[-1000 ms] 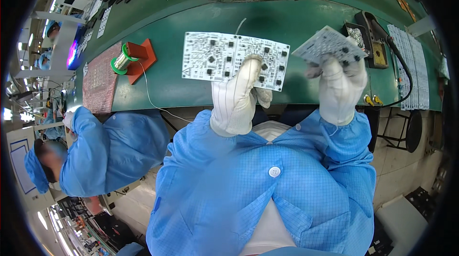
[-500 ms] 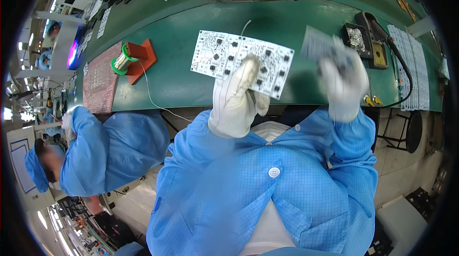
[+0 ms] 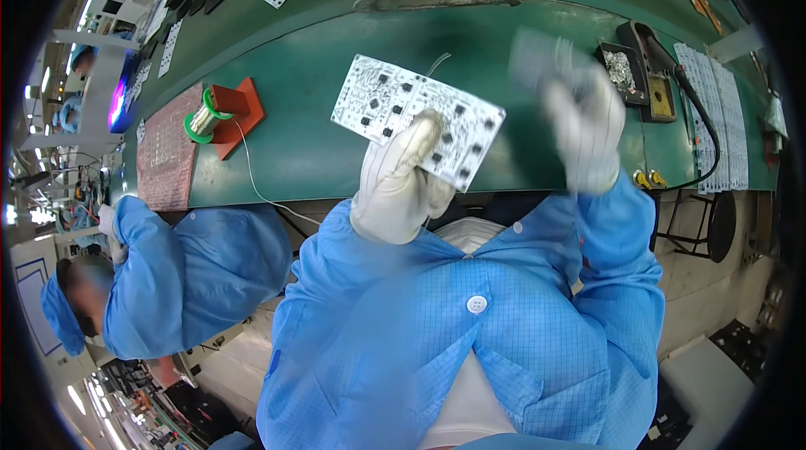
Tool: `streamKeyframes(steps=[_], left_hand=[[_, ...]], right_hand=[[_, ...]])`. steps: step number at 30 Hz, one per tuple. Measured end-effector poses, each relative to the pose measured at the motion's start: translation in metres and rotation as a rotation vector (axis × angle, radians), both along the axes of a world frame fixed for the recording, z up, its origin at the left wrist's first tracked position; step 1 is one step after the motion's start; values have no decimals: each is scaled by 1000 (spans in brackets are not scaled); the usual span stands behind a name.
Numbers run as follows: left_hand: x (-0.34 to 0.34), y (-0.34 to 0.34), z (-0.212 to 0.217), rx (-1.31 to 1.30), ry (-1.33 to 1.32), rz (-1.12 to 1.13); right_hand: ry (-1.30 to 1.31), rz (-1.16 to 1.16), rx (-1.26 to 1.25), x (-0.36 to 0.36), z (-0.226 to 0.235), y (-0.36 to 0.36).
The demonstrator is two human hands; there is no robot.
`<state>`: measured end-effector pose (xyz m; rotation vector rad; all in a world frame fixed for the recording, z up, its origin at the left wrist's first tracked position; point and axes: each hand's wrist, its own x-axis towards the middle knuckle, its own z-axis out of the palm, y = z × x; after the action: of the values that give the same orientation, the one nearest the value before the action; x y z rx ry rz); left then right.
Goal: Soldering components onto printed circuit boards at an assembly station.
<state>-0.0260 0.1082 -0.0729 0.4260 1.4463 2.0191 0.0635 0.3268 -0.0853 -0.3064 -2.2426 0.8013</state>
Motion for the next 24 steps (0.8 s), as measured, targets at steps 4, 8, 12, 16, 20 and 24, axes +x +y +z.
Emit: streamKeyframes(steps=[4,8,12,16,20,24], left_hand=[[-15,8,-7,38,-181,-5],[-14,-19,-5,-369,1395,127],[-17,-38,6,-485,1524,-4],[-48,-29,3,-512,1369,-71],[-55,-24,5,-534,1404,106],[-56,-28,8,-563,1366,147]], right_hand=[[165,-12,-470,6,17,-14],[-161,223,523,-2,46,-6],[6,-266,-12,-79,46,114],[-450,-485,-158,-167,-9,251],[-545,-711,-58,-210,-22,277],[86,-682,-110,-173,45,202]])
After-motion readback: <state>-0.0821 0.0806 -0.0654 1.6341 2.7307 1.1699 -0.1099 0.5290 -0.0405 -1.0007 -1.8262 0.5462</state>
